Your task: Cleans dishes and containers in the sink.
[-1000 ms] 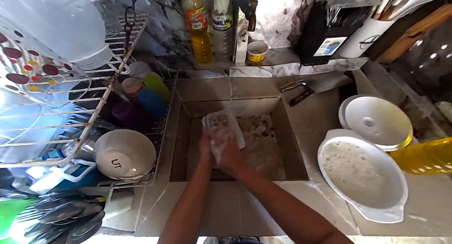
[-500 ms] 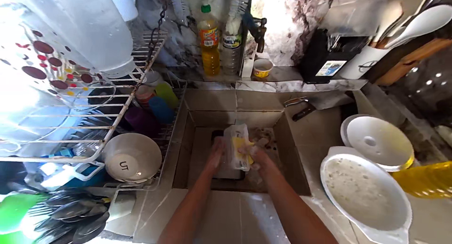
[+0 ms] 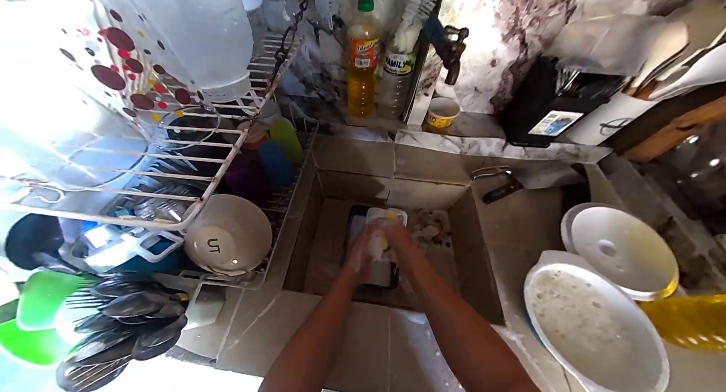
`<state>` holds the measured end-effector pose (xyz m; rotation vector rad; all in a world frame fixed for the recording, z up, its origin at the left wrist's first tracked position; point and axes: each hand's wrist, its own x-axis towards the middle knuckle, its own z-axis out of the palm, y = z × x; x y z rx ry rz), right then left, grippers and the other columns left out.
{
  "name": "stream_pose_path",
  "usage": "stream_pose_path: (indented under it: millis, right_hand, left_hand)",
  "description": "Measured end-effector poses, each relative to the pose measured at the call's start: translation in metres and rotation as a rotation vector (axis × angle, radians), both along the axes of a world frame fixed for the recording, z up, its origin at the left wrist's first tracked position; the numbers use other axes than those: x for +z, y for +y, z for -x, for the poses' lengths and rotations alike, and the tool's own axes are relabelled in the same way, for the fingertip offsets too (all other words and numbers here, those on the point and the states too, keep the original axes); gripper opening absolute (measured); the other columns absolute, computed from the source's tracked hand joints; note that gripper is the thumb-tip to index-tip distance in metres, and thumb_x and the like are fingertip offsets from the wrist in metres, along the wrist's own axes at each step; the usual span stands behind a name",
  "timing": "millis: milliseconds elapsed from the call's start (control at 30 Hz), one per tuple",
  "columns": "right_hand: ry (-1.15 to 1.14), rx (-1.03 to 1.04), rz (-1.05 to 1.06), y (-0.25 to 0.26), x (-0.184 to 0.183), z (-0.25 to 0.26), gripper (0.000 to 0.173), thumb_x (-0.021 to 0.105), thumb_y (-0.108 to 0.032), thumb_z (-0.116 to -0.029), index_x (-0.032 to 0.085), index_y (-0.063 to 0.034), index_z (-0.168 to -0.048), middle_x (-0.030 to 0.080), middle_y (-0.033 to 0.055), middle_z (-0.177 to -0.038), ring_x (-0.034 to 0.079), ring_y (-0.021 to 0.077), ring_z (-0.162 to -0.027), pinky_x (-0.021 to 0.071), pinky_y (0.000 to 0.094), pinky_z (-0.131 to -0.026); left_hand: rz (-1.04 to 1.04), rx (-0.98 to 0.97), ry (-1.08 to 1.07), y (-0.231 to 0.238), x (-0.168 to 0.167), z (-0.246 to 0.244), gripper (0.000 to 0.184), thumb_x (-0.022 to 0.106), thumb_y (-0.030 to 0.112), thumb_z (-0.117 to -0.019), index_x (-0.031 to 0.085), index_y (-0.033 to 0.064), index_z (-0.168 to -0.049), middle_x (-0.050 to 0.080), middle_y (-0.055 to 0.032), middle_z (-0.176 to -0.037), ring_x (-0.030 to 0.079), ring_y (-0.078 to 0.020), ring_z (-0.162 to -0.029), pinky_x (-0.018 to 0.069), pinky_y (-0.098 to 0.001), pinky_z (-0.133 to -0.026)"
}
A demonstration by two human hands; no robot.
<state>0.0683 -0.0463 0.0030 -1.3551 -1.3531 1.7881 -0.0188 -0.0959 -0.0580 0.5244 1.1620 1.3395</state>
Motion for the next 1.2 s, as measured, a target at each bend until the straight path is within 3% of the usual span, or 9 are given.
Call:
stream_pose_path:
  millis: [133, 267, 367, 500, 700, 800, 900, 1033, 1200]
  right_hand:
    - [-0.417, 0.553, -0.473, -0.003, 0.003, -0.008, 0.058, 0.069, -0.009, -0.0927, 0.048, 0.0132, -0.142, 0.052, 0.0309, -0.144, 0.051, 0.0349, -0.136, 0.0391, 0.0450, -0.116]
    - [-0.176, 0.096, -0.208, 0.007, 0.014, 0.007, 0.034, 0.060, -0.002, -0.0982, 0.053, 0.0120, -0.129, 0.062, 0.0208, -0.112, 0.062, 0.0206, -0.098, 0.0528, 0.0344, -0.088]
    - [-0.042, 0.060, -0.116, 0.018, 0.013, 0.007, 0.045, 0.061, -0.023, -0.1042, 0.048, 0.0044, -0.137, 0.063, 0.0193, -0.118, 0.064, 0.0203, -0.101, 0.0544, 0.0359, -0.089]
    - [0.035, 0.260, -0.342, 0.005, 0.010, -0.023, 0.068, 0.062, -0.014, -0.0975, 0.029, 0.0059, -0.154, 0.051, 0.0241, -0.146, 0.057, 0.0213, -0.128, 0.0495, 0.0328, -0.107]
    - [-0.648, 0.182, -0.685, 0.000, 0.017, 0.017, 0.038, 0.053, -0.011, -0.1045, 0.060, -0.0003, -0.140, 0.062, 0.0271, -0.134, 0.061, 0.0395, -0.126, 0.0475, 0.0486, -0.108]
    - [-0.937, 0.348, -0.572, 0.012, 0.027, 0.020, 0.039, 0.050, -0.013, -0.1057, 0.056, -0.0030, -0.143, 0.058, 0.0270, -0.138, 0.059, 0.0412, -0.128, 0.0493, 0.0524, -0.105]
    - [-0.812, 0.504, -0.478, -0.007, 0.026, 0.017, 0.042, 0.053, -0.016, -0.1044, 0.053, 0.0039, -0.141, 0.062, 0.0257, -0.133, 0.061, 0.0384, -0.125, 0.0470, 0.0533, -0.106]
    - [-0.791, 0.365, -0.487, 0.013, 0.019, 0.028, 0.050, 0.054, -0.018, -0.1057, 0.042, -0.0060, -0.153, 0.067, 0.0254, -0.124, 0.065, 0.0414, -0.118, 0.0503, 0.0558, -0.100]
    - [-0.998, 0.421, -0.415, 0.019, 0.011, 0.020, 0.040, 0.045, -0.014, -0.1083, 0.050, -0.0054, -0.147, 0.064, 0.0241, -0.132, 0.063, 0.0414, -0.123, 0.0497, 0.0567, -0.099]
  left_hand:
    - [0.139, -0.052, -0.101, 0.013, 0.041, 0.022, 0.050, 0.023, 0.041, -0.1130, 0.051, 0.0047, -0.133, 0.064, -0.0081, -0.104, 0.064, -0.0146, -0.088, 0.0554, -0.0315, -0.079]
    - [-0.060, -0.074, 0.225, 0.000, 0.022, 0.006, 0.055, 0.038, 0.024, -0.1110, 0.026, -0.0049, -0.156, 0.046, -0.0233, -0.149, 0.051, -0.0235, -0.132, 0.0445, -0.0376, -0.110]
    - [-0.137, 0.064, 0.306, -0.004, 0.012, 0.001, 0.080, 0.072, 0.005, -0.0863, 0.029, -0.0093, -0.152, 0.051, -0.0257, -0.140, 0.057, -0.0204, -0.122, 0.0495, -0.0319, -0.103]
    - [-0.115, 0.154, 0.186, -0.002, 0.021, 0.032, 0.052, 0.054, 0.004, -0.0942, 0.040, -0.0066, -0.144, 0.061, -0.0184, -0.118, 0.065, -0.0175, -0.097, 0.0583, -0.0326, -0.083]
    - [-0.162, 0.090, 0.202, -0.005, 0.027, 0.017, 0.057, 0.047, 0.022, -0.1053, 0.029, -0.0052, -0.152, 0.059, -0.0177, -0.127, 0.064, -0.0150, -0.107, 0.0563, -0.0317, -0.091]
    - [-0.169, 0.157, 0.274, -0.003, 0.029, 0.020, 0.052, 0.052, 0.013, -0.1031, 0.034, -0.0074, -0.148, 0.060, -0.0196, -0.123, 0.067, -0.0169, -0.101, 0.0593, -0.0321, -0.086]
    - [-0.146, 0.134, 0.301, -0.002, 0.028, 0.036, 0.052, 0.047, 0.016, -0.1055, 0.033, -0.0056, -0.150, 0.058, -0.0202, -0.130, 0.064, -0.0168, -0.109, 0.0553, -0.0324, -0.093]
    - [-0.085, 0.069, 0.245, -0.002, 0.029, 0.028, 0.046, 0.043, 0.018, -0.1084, 0.037, -0.0044, -0.148, 0.060, -0.0165, -0.124, 0.063, -0.0148, -0.105, 0.0550, -0.0314, -0.091]
    - [-0.076, 0.080, 0.344, 0.009, 0.027, 0.032, 0.047, 0.053, 0.011, -0.1037, 0.039, -0.0070, -0.144, 0.061, -0.0180, -0.119, 0.065, -0.0157, -0.099, 0.0569, -0.0320, -0.087]
